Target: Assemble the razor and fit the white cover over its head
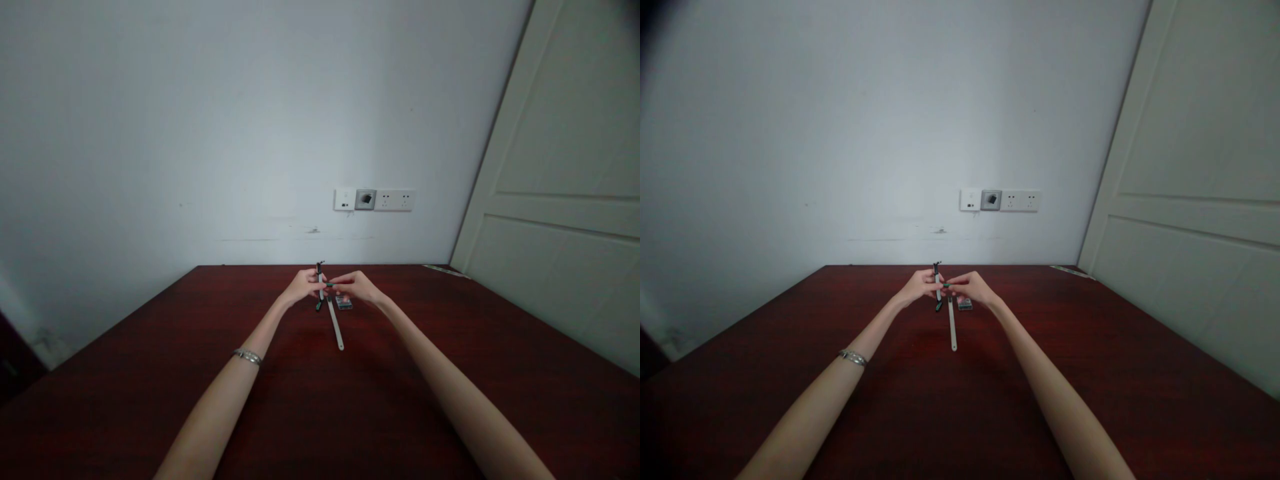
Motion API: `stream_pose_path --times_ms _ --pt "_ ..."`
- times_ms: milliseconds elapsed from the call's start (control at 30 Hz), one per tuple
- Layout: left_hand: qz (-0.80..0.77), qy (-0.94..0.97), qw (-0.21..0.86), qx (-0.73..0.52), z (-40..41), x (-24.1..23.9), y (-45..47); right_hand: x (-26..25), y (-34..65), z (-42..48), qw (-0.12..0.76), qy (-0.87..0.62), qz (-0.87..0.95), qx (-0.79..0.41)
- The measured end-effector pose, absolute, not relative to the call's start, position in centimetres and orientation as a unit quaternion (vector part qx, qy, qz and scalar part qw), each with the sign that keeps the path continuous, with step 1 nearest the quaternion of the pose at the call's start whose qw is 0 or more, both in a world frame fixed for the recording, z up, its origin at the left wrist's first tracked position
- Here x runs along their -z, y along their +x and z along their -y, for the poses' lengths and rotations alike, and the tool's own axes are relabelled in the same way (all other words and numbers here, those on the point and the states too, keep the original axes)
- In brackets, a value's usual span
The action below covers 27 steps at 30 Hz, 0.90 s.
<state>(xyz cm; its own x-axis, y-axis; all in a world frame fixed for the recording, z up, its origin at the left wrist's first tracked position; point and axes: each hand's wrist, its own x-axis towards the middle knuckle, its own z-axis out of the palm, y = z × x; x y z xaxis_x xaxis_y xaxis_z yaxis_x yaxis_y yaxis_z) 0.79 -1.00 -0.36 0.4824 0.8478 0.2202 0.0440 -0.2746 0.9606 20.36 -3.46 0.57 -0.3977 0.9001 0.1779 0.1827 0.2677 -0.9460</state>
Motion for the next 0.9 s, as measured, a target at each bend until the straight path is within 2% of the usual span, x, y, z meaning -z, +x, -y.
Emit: stream_pose_path --times_ms 233,433,900 --pt "-0.321 0.691 0.510 -0.399 1.2 0.0 0.8 -0.5 20.4 3.3 0.392 -0.400 0.720 -0.409" --pt "-0.318 0.693 0.512 -0.396 1.3 0.0 0.6 -0.1 20.5 2.9 0.433 -0.401 0.699 -0.405" --pt "-0.315 0.691 0.517 -0.396 0.9 0.3 0.1 -0.1 20.9 2.9 0.522 -0.408 0.584 -0.470"
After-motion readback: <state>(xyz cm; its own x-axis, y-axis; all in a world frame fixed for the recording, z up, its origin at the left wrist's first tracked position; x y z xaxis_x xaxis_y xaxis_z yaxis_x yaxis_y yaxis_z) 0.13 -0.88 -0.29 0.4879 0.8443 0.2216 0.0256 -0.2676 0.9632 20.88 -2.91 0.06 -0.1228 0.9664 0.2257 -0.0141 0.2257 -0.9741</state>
